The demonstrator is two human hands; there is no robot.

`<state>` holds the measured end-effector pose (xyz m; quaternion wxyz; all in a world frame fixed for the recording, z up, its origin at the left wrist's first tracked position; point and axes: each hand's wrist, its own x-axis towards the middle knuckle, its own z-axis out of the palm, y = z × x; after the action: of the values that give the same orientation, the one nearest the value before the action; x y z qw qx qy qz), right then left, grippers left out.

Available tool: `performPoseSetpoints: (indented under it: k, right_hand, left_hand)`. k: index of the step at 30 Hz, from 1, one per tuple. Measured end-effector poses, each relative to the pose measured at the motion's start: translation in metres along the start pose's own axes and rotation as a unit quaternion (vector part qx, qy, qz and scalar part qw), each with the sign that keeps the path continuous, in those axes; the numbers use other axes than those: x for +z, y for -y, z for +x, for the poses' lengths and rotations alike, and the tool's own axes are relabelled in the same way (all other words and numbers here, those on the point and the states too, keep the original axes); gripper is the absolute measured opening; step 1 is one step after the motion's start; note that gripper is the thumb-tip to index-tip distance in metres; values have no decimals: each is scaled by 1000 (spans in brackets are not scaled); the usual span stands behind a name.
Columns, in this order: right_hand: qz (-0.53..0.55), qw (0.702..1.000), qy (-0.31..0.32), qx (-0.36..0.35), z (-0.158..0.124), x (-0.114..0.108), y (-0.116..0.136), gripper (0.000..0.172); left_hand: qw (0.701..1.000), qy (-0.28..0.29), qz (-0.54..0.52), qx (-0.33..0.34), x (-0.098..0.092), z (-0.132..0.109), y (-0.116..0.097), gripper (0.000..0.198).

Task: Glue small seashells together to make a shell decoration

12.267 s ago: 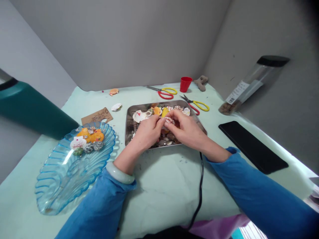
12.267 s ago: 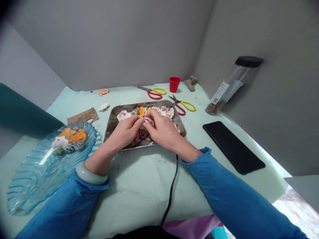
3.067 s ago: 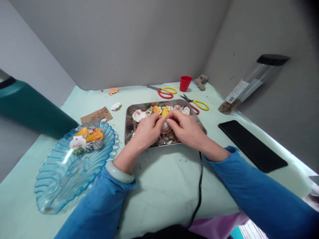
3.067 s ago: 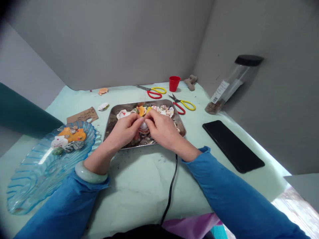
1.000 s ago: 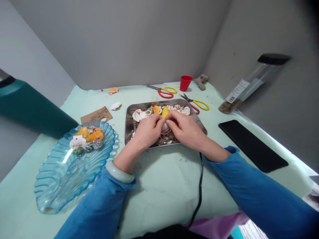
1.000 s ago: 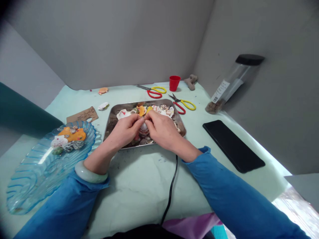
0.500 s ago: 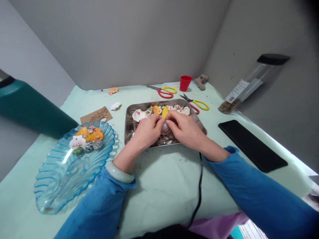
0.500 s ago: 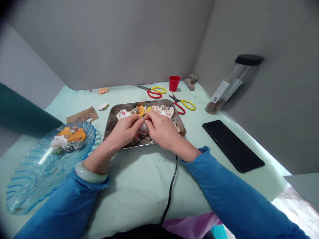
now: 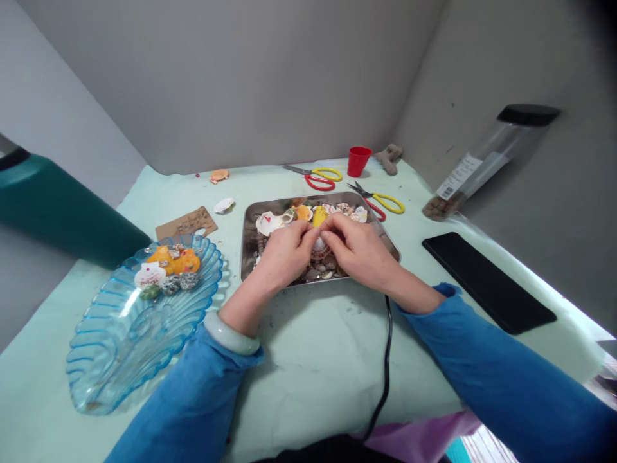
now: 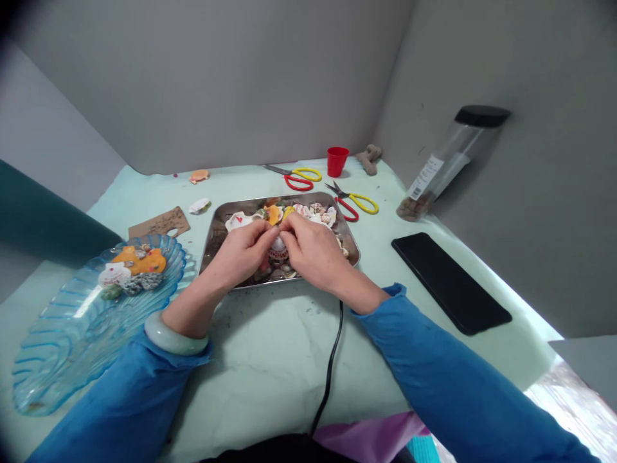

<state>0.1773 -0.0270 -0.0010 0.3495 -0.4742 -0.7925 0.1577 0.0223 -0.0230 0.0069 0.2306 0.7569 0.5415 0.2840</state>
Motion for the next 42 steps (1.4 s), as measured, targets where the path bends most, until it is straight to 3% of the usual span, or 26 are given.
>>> performPoseSetpoints:
  k: [21,36,42]
  right_hand:
    - [40,997,-49,40,2,-2,3,10]
    - [25,999,-7,30,2,-3,4,12]
    - [19,999,-20,36,2,-2,4,12]
  left_hand:
    - [999,-17,-25,-9,-1,0,0,27]
    - [1000,-4,-8,13,-2,0,-2,27]
    - [1000,-11,-23,2,0,0,-1,27]
